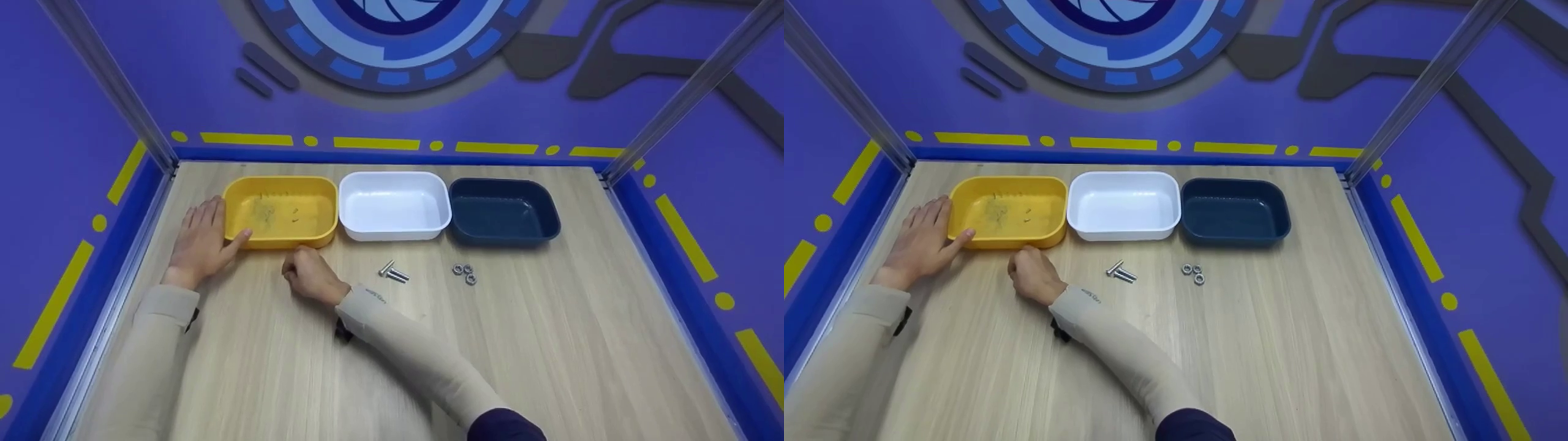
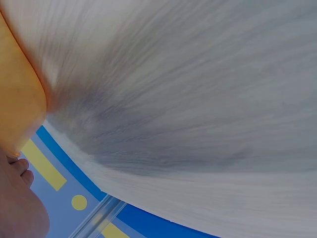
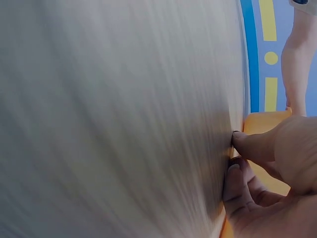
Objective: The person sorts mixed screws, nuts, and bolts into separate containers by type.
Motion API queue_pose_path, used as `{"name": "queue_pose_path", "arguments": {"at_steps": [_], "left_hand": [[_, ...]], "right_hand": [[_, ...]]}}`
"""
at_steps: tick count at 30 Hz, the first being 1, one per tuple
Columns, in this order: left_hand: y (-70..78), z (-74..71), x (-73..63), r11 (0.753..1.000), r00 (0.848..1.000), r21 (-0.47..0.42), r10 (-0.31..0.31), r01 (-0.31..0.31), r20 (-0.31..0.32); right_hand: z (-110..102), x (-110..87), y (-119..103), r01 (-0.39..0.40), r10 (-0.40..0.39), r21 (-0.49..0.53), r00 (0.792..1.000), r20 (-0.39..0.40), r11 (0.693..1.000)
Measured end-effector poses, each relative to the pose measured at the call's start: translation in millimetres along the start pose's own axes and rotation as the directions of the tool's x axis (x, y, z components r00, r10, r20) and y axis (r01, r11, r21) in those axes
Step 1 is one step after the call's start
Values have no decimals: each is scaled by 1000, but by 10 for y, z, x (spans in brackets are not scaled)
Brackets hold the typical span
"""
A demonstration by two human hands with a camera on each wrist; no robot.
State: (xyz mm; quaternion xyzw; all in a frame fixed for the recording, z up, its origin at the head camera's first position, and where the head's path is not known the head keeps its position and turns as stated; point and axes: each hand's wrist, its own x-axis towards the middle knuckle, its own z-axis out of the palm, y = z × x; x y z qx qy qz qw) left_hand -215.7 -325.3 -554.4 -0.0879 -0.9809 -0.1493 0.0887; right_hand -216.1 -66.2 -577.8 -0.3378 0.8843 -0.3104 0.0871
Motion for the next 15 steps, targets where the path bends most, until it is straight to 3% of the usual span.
{"name": "queue_pose_path", "arguments": {"at_steps": [7, 15], "left_hand": [[3, -7, 3, 1000, 1000, 0, -8, 8, 5], [4, -8, -4, 1000, 1000, -5, -1, 0, -4]], "right_hand": [[-8, -3, -27, -12, 12, -19, 1000, 12, 1000], [-42, -13, -48, -47, 45, 80, 999, 31, 996]]}}
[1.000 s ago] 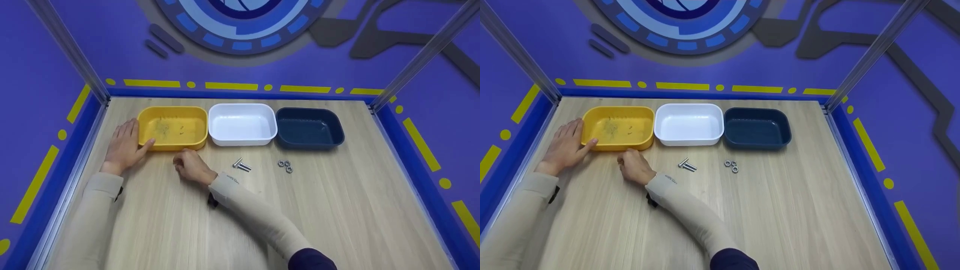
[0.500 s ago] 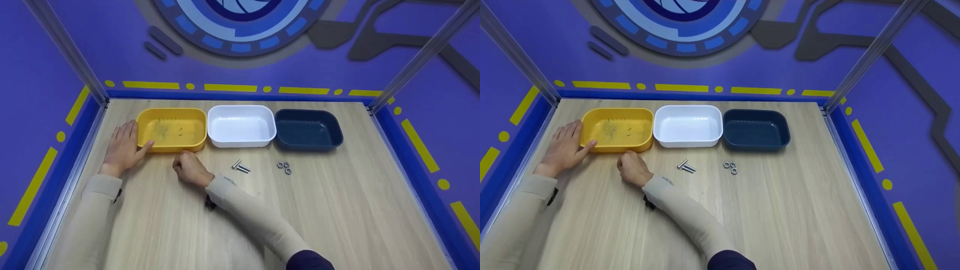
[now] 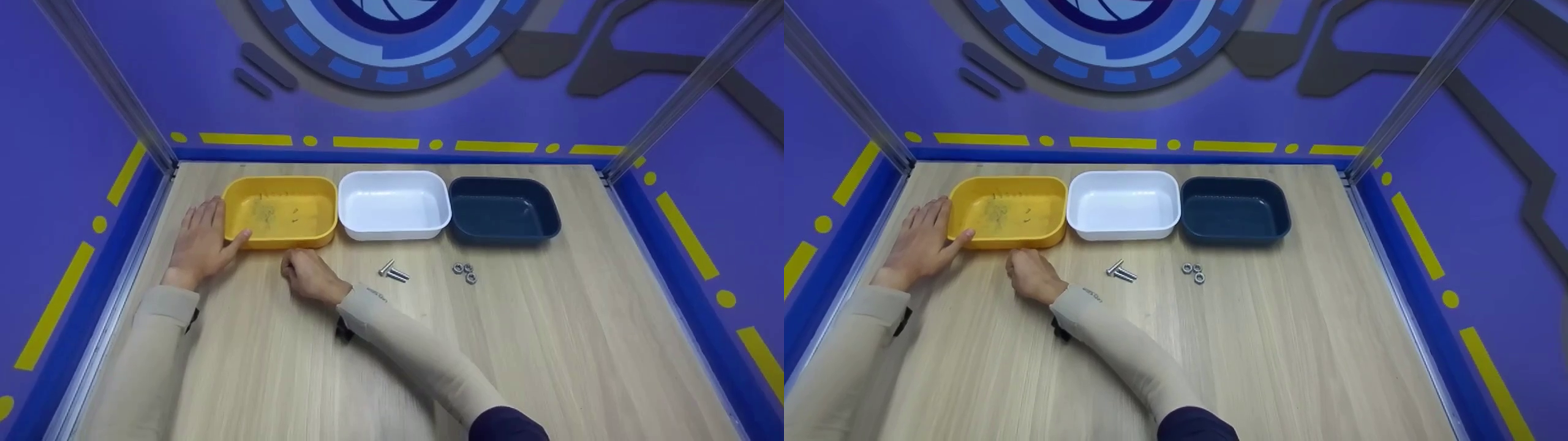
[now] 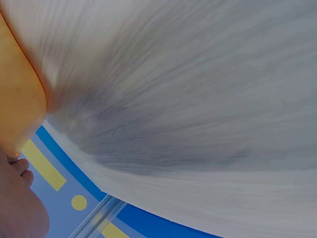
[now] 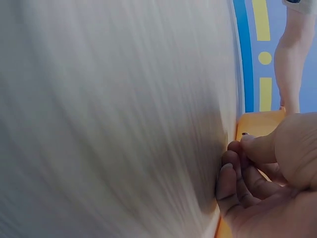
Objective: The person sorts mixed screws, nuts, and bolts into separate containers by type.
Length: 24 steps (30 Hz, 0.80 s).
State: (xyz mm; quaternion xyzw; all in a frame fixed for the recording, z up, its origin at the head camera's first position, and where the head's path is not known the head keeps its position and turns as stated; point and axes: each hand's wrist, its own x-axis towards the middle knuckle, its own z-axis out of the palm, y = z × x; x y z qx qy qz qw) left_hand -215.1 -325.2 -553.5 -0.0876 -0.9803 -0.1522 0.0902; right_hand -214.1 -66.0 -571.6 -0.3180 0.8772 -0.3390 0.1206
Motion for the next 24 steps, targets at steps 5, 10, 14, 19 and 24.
{"name": "queue_pose_path", "arguments": {"at_steps": [5, 10, 14, 19, 24], "left_hand": [[-3, -2, 9, 1000, 1000, -1, 7, -7, -5], [-8, 2, 3, 1000, 1000, 8, 4, -4, 6], [-10, -1, 5, 1000, 1000, 13, 7, -7, -1], [-14, 2, 8, 1000, 1000, 10, 6, -6, -5], [-23, 9, 11, 1000, 1000, 2, 11, -11, -6]], "right_hand": [[-29, -3, -23, 8, -8, 5, 1000, 13, 1000], [-48, -4, -48, 50, -50, -41, 999, 5, 998], [-76, -2, -84, 72, -72, -30, 997, -15, 997], [-132, 3, -125, 108, -109, -21, 993, -45, 994], [-226, 4, -163, 105, -105, 11, 993, -54, 994]]}}
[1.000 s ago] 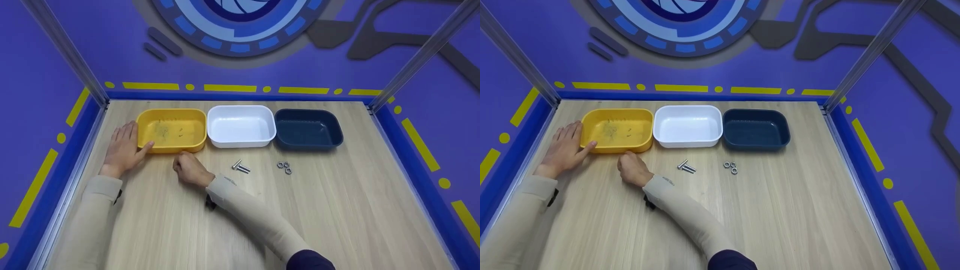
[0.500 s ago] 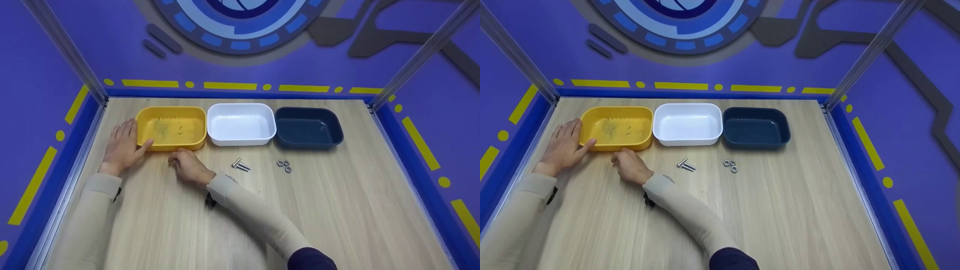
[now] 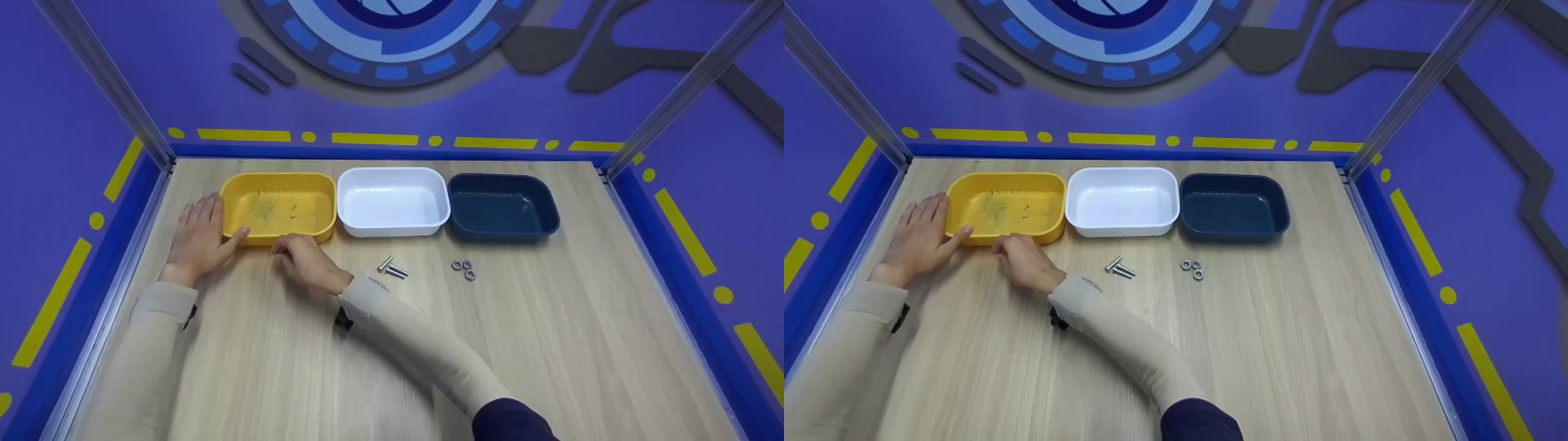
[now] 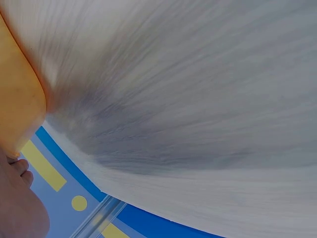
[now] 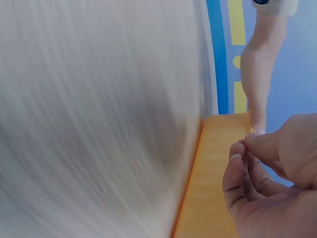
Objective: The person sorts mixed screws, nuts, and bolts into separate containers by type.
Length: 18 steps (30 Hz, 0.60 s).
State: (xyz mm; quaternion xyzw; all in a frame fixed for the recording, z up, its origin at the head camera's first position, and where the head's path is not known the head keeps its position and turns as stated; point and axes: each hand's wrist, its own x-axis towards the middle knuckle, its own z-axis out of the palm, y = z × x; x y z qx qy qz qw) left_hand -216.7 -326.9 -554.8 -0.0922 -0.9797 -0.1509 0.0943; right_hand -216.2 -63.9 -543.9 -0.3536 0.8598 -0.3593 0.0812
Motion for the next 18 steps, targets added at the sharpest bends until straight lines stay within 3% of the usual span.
{"name": "queue_pose_path", "arguments": {"at_steps": [18], "left_hand": [[34, -26, -11, 1000, 1000, 6, -15, 14, 18]], "right_hand": [[-324, 161, 32, -57, 63, 94, 996, -60, 994]]}}
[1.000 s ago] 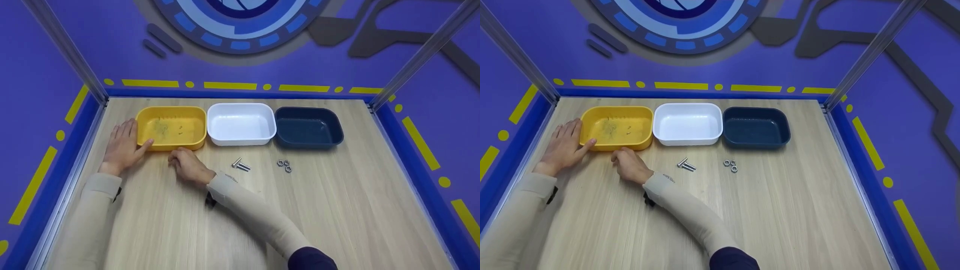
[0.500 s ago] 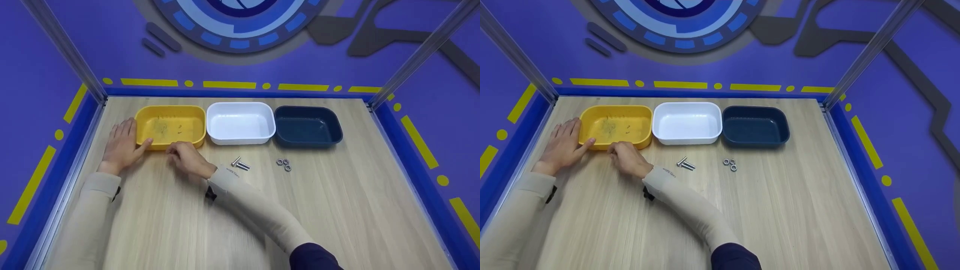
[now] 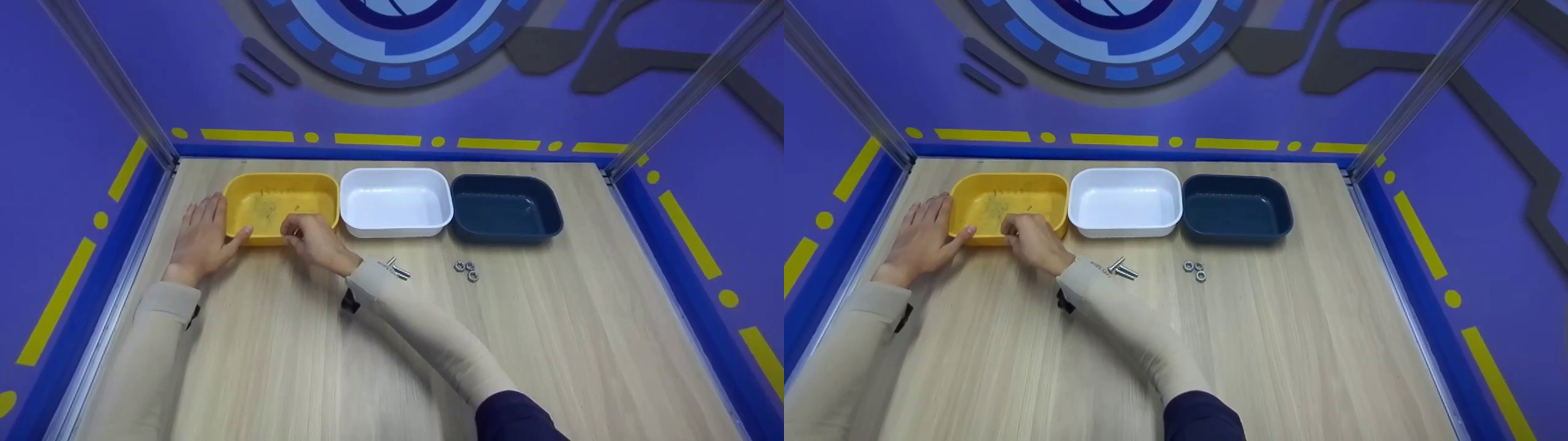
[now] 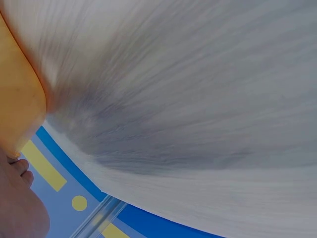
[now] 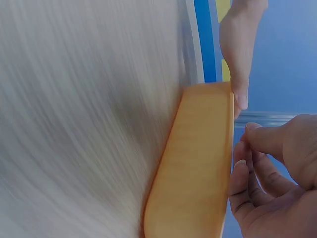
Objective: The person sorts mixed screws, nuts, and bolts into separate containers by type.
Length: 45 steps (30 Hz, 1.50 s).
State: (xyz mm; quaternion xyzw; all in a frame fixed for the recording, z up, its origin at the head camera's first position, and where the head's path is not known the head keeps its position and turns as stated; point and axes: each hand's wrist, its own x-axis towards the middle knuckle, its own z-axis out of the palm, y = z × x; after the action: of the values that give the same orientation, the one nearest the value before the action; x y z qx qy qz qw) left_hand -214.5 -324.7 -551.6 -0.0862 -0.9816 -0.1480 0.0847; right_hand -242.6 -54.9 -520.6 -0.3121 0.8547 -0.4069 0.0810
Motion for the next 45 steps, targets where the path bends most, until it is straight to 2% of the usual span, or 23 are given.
{"name": "queue_pose_path", "arguments": {"at_steps": [15, 22, 31, 38, 45], "left_hand": [[-7, 6, 9, 1000, 999, 0, -22, 22, 40], [-1, 2, 13, 1000, 999, 3, -18, 18, 44], [-25, 2, 7, 1000, 1000, 5, 6, -6, 22], [-12, -10, 2, 1000, 999, 11, -21, 20, 27], [12, 4, -2, 1000, 999, 11, -24, 24, 30]], "right_hand": [[-211, 243, 69, -68, 67, -30, 996, -57, 997], [-296, 377, 107, -141, 141, 0, 988, -60, 990], [-433, 555, 181, -153, 152, 1, 982, -114, 988], [-487, 593, 189, -169, 162, -44, 978, -130, 985], [-493, 587, 161, -195, 189, -41, 975, -119, 980]]}}
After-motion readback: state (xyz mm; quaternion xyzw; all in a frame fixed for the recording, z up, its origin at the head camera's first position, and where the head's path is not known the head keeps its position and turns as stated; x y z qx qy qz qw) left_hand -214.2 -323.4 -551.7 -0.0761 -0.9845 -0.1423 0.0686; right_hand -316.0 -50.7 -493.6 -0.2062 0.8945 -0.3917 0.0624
